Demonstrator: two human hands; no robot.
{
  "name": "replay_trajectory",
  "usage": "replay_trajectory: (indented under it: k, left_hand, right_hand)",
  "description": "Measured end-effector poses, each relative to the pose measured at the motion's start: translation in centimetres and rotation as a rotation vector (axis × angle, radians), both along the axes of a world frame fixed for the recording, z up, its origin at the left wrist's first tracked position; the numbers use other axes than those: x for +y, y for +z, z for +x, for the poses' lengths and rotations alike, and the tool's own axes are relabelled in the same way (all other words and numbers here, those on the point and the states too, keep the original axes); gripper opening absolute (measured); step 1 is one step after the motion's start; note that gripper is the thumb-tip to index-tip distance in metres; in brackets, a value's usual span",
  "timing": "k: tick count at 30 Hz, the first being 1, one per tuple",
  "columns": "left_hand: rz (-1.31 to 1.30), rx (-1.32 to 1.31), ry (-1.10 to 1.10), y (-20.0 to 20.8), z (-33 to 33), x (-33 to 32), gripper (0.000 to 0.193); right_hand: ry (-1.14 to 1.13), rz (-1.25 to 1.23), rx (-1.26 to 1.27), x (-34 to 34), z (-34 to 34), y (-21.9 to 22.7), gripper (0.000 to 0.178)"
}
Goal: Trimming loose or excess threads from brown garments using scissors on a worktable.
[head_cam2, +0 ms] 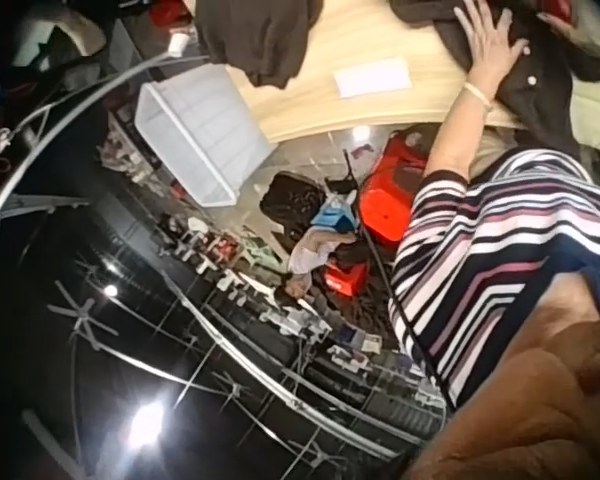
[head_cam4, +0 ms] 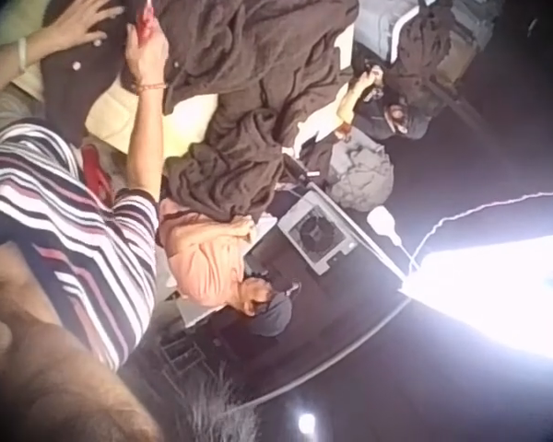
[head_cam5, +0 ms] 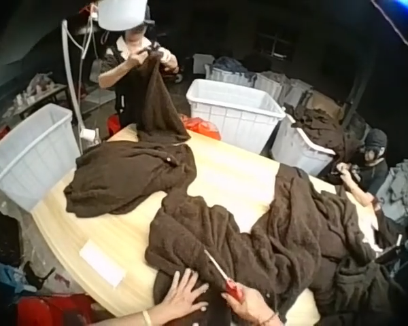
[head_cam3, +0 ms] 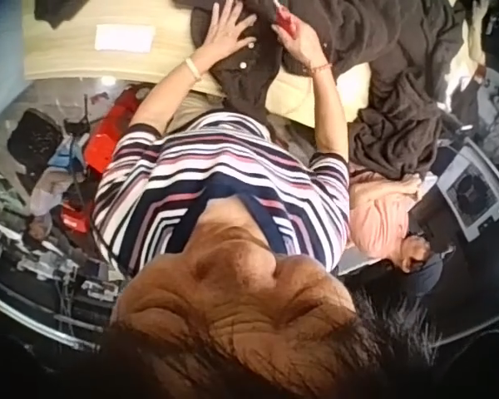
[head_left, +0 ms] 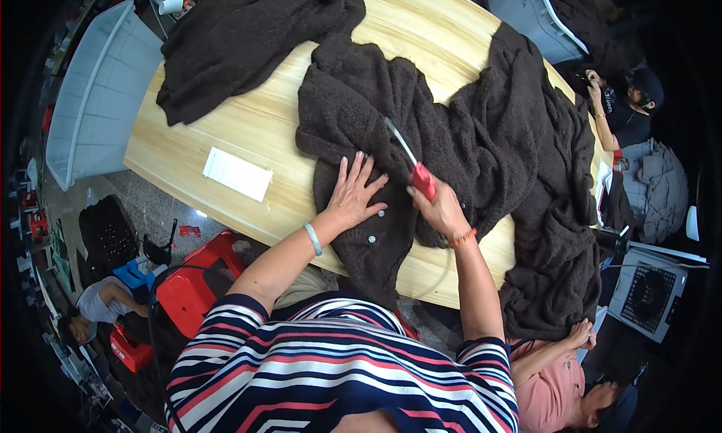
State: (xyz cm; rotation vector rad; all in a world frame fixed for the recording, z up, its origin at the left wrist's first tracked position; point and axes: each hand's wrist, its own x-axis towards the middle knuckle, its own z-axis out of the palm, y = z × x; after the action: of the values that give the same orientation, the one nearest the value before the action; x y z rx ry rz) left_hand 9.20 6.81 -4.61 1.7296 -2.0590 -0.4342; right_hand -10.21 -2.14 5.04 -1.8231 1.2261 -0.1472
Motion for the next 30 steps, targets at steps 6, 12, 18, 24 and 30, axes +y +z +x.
replay_trajectory:
  k: [6,12,18,24,30]
  left_hand:
    - [0.127,-0.064,-0.027,-0.5,1.0,0.2,0.059]
    - [0.148,-0.079,-0.074,0.3,0.5,-0.6,0.059]
    - [0.233,-0.033,0.148,1.4,-2.1,-1.4,0.053]
    - [0.010,-0.081,0.111,-1.6,-3.4,0.0,0.052]
    - [-0.011,-0.049,0.094,-2.0,-3.5,-0.7,0.055]
  right_hand:
    - [0.267,-0.170,0.409,7.7,-5.3,3.9,0.028]
    - [0.169,-0.207,0.449,7.1,-2.3,5.4,0.024]
    - [0.164,-0.138,0.543,8.0,-5.0,5.6,0.026]
    - [0.255,0.003,0.532,12.3,-7.1,7.5,0.025]
    - [0.205,0.052,0.481,12.9,-7.2,6.8,0.031]
